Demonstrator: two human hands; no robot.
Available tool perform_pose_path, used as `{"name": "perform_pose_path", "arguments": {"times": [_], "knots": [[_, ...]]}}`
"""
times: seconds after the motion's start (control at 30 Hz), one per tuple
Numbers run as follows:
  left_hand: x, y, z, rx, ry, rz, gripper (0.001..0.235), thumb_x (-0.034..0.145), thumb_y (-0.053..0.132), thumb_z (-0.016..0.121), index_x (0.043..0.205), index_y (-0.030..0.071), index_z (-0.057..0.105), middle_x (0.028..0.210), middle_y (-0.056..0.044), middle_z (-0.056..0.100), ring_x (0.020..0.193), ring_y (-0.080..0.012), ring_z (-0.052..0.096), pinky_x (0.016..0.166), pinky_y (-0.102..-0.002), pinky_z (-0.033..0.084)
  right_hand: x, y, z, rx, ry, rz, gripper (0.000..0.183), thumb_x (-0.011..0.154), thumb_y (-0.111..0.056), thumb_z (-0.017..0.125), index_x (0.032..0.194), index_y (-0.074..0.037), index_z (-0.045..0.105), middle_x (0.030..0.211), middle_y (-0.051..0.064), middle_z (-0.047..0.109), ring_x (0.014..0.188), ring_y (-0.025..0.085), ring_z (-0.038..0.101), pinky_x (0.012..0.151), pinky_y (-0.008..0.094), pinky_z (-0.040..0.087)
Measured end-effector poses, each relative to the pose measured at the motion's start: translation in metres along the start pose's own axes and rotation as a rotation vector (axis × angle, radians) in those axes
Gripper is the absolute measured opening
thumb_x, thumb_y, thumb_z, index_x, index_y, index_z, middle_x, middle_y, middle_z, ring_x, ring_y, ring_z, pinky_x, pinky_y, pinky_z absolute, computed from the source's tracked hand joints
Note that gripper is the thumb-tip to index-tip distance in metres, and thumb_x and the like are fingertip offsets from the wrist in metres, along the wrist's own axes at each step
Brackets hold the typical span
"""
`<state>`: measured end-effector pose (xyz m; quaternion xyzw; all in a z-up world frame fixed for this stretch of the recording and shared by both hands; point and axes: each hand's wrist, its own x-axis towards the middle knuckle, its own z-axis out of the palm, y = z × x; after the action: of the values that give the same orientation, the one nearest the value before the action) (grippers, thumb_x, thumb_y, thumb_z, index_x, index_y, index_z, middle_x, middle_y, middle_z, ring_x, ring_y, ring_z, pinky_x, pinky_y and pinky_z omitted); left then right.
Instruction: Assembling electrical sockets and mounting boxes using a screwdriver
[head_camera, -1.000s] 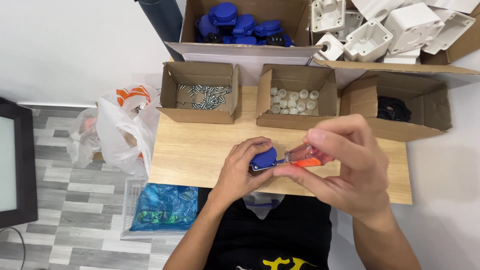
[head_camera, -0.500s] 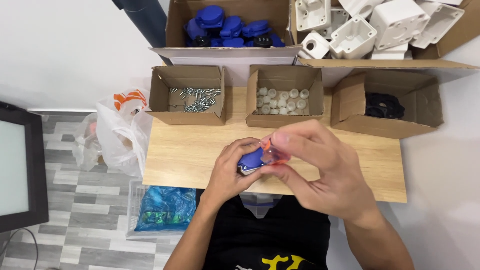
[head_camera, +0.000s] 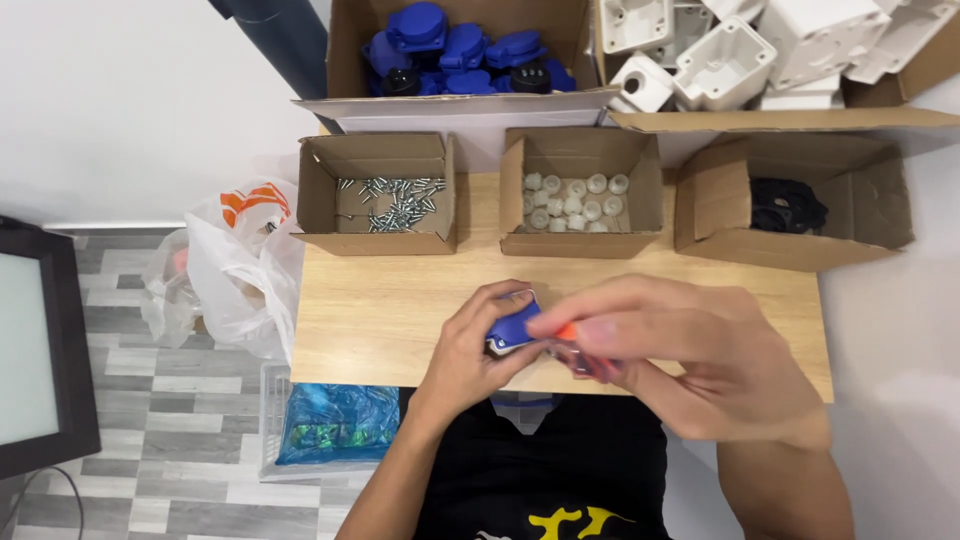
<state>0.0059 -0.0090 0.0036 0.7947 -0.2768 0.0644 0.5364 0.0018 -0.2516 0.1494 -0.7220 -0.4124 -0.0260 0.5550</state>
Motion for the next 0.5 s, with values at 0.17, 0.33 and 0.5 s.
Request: {"name": "perform_pose_path", "arguments": {"times": [0.17,0.33,0.5], "knots": [[-0.002,-0.008,0.005,0.102,0.079,0.083,0.056,0.092,0.026,0.092,0.132,-0.002,0.065,0.134,-0.022,0.069,0.122,-0.035,0.075,0.11,-0.044,0.062,0.006,-0.005,0.016,-0.165,0.117,0.056,0.029,0.11,-0.007,0.06,0.134,-0.023,0.06,0.129,0.018,0.079,0.105,0.023,0.087,0.086,0.024,0.076],[-0.008,-0.017,0.008,0.269,0.105,0.105,0.059,0.095,0.035,0.091,0.138,0.005,0.062,0.136,-0.023,0.068,0.116,-0.0382,0.076,0.095,-0.047,0.07,0.008,-0.02,0.06,-0.165,0.485,0.217,0.025,0.093,0.005,0.057,0.115,0.016,0.062,0.118,0.03,0.072,0.112,0.041,0.083,0.084,0.033,0.084],[-0.002,-0.013,-0.005,0.102,0.064,0.098,0.055,0.094,0.03,0.091,0.134,0.003,0.064,0.137,-0.022,0.069,0.12,-0.0362,0.076,0.105,-0.045,0.065,-0.003,-0.005,0.037,-0.09,0.297,0.215,0.044,0.097,0.007,0.069,0.131,-0.022,0.063,0.134,0.025,0.074,0.121,0.031,0.087,0.095,0.024,0.082]]}}
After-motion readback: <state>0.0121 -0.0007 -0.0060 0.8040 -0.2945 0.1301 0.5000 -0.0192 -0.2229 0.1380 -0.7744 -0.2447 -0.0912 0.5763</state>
